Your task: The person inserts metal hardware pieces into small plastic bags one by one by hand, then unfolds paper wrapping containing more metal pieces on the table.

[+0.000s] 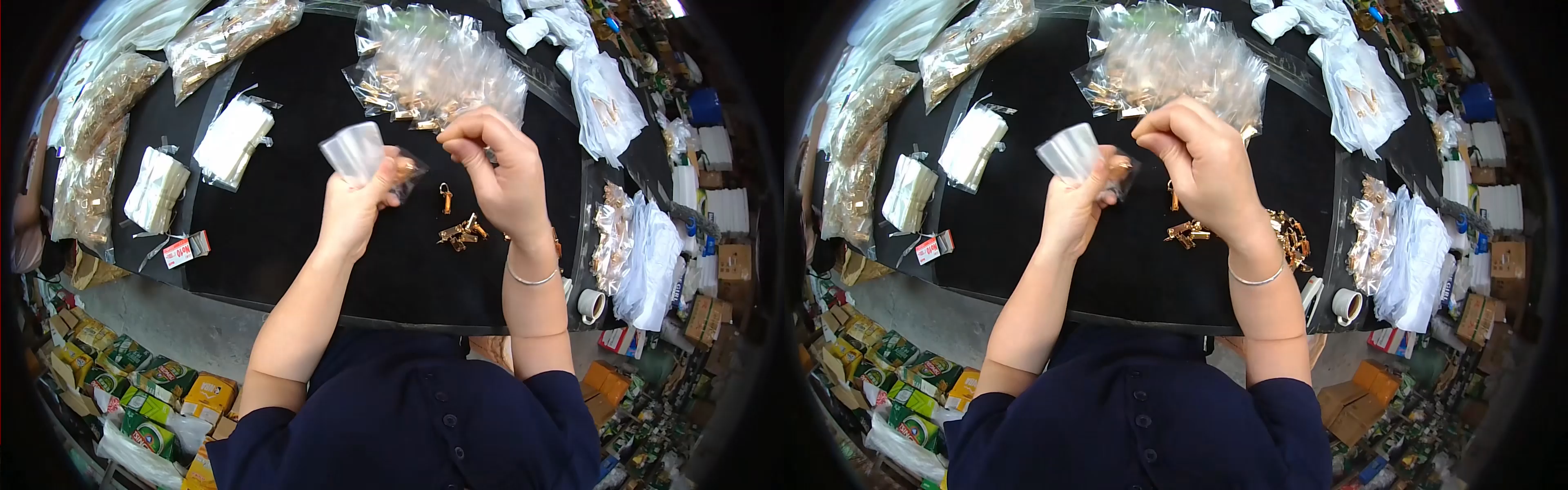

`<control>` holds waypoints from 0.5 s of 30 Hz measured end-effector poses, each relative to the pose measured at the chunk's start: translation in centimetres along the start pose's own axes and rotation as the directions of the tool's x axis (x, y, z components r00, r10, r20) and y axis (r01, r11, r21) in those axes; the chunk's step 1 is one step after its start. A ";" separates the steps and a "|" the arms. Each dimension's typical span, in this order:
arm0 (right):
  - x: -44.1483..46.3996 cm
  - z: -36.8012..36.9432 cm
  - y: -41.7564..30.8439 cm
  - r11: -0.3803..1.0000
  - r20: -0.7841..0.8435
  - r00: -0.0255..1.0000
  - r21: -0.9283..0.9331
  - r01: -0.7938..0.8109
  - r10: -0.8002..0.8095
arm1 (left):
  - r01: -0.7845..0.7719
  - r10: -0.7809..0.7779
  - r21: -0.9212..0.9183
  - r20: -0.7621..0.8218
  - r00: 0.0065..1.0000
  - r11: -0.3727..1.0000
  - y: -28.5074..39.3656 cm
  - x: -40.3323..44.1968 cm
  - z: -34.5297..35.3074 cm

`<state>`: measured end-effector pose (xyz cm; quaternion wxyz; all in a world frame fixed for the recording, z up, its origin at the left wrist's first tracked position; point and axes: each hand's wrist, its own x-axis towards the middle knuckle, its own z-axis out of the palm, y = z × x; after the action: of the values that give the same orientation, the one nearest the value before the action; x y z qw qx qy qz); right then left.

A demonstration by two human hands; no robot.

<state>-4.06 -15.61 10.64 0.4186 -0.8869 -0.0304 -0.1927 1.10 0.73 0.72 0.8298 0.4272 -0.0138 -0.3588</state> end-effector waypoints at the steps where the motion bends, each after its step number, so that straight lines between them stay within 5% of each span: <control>1: 0.4 -0.2 -0.2 1.000 0.000 1.000 -0.022 0.009 -0.009 | -0.026 0.026 -0.011 -0.042 0.999 1.000 0.0 0.1 -0.2; 5: -0.1 2.3 -0.6 0.989 0.045 0.991 -0.080 -0.123 0.127 | 0.046 -0.043 -0.211 0.018 0.999 0.976 -0.4 0.3 -0.2; 10: -0.9 2.8 0.5 0.998 0.042 0.999 -0.057 -0.021 0.024 | 0.037 -0.032 -0.176 0.031 0.999 0.984 -0.4 0.0 -0.1; 15: 1.8 0.9 1.4 1.000 -0.045 0.999 -0.013 0.012 -0.012 | -0.093 0.078 -0.058 -0.223 0.972 0.994 0.8 0.2 0.5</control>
<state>-1.82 -16.06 9.74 0.4125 -0.8848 -0.0250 -0.2154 1.56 0.63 1.56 0.8550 0.4348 0.0721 -0.2735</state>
